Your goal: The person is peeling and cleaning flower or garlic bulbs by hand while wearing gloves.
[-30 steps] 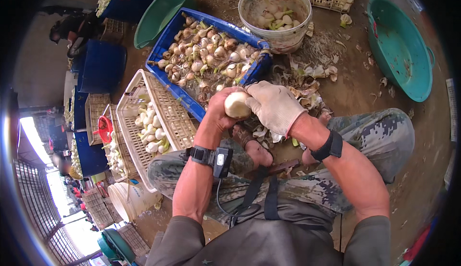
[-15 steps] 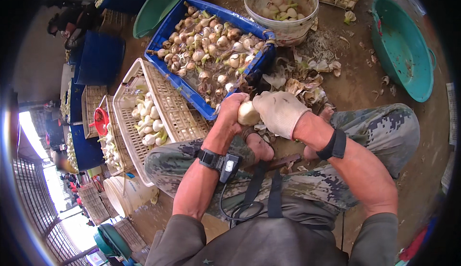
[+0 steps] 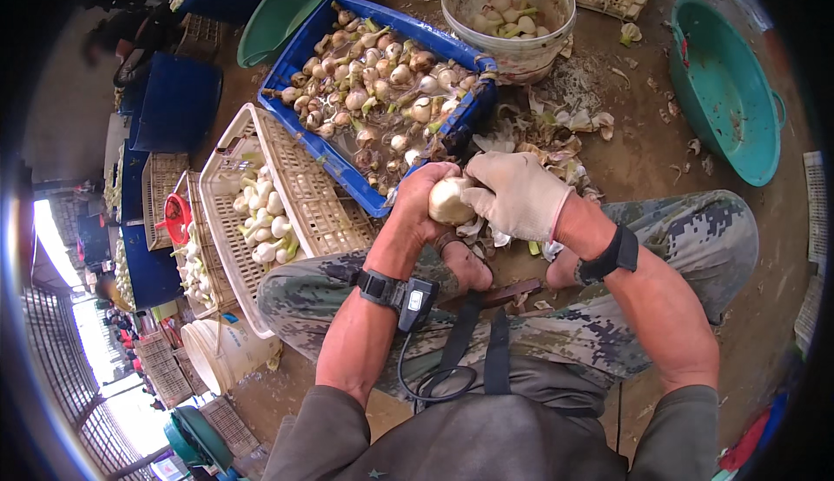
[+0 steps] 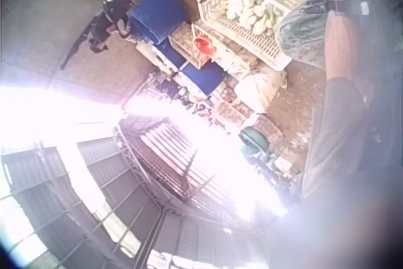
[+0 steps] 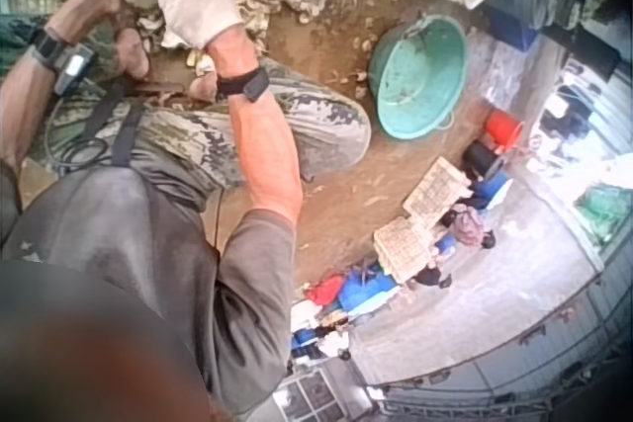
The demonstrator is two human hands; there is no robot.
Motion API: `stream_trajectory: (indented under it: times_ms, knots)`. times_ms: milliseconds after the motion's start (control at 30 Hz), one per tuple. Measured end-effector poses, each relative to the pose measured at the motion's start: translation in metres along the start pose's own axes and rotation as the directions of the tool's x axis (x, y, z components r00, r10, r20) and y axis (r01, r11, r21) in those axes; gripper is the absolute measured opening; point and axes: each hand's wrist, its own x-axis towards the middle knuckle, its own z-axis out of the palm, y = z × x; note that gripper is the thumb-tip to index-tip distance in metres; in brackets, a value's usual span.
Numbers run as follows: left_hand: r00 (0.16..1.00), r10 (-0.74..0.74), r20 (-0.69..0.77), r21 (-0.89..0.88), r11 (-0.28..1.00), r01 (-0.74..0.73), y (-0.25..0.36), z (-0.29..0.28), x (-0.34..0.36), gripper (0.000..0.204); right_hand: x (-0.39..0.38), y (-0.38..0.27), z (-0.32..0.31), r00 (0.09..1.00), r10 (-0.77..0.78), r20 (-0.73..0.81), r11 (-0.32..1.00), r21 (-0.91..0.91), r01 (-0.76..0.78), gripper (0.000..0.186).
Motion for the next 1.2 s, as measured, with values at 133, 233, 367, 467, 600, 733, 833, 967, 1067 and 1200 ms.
stream_trajectory:
  times_ms: [133, 233, 367, 467, 600, 733, 833, 967, 1067, 1200]
  knots:
    - [0.998, 0.030, -0.053, 0.101, 0.995, -0.025, -0.003, -0.007, 0.006, 0.011, 0.000, 0.002, 0.010, 0.996, -0.009, 0.093, 0.982, -0.188, 0.027, 0.017]
    - [0.977, 0.195, -0.083, 0.266, 0.949, -0.167, -0.008, 0.000, -0.002, 0.014, -0.003, 0.000, 0.014, 0.999, 0.022, 0.029, 0.984, -0.177, -0.017, 0.018]
    - [0.992, 0.063, 0.107, 0.120, 0.990, -0.076, 0.002, -0.007, -0.002, 0.040, -0.001, -0.001, 0.014, 0.986, 0.159, -0.045, 0.983, 0.097, -0.154, 0.018]
    - [0.995, 0.004, 0.103, 0.012, 1.000, -0.005, 0.013, 0.021, -0.026, 0.062, -0.004, 0.005, 0.006, 0.966, 0.207, -0.154, 0.945, 0.285, -0.157, 0.018]
    - [0.944, 0.038, 0.327, 0.265, 0.955, -0.130, 0.017, 0.018, -0.042, 0.057, -0.002, -0.003, -0.004, 0.969, 0.185, -0.164, 0.963, 0.225, -0.146, 0.018]
    - [0.921, 0.274, 0.275, 0.206, 0.919, -0.335, 0.007, 0.025, -0.039, 0.043, 0.000, -0.005, -0.005, 0.954, 0.143, -0.264, 0.964, 0.257, -0.073, 0.019]
    - [0.927, 0.289, 0.239, 0.161, 0.930, -0.331, 0.014, 0.014, -0.033, 0.034, 0.006, 0.013, -0.031, 0.887, 0.361, -0.289, 0.712, 0.700, -0.062, 0.016]
    - [0.905, 0.375, 0.201, 0.159, 0.899, -0.408, 0.008, 0.020, -0.028, 0.031, 0.011, 0.060, -0.071, 0.606, 0.652, -0.455, 0.656, 0.740, -0.150, 0.026]
    - [0.887, 0.407, 0.220, 0.178, 0.877, -0.447, 0.005, 0.024, -0.027, 0.024, 0.008, 0.044, -0.054, 0.850, 0.437, -0.293, 0.886, 0.306, -0.350, 0.035]
    - [0.851, 0.455, 0.262, 0.322, 0.790, -0.521, 0.000, 0.020, -0.025, 0.030, 0.004, 0.004, -0.032, 0.985, 0.169, 0.032, 0.981, 0.090, -0.171, 0.033]
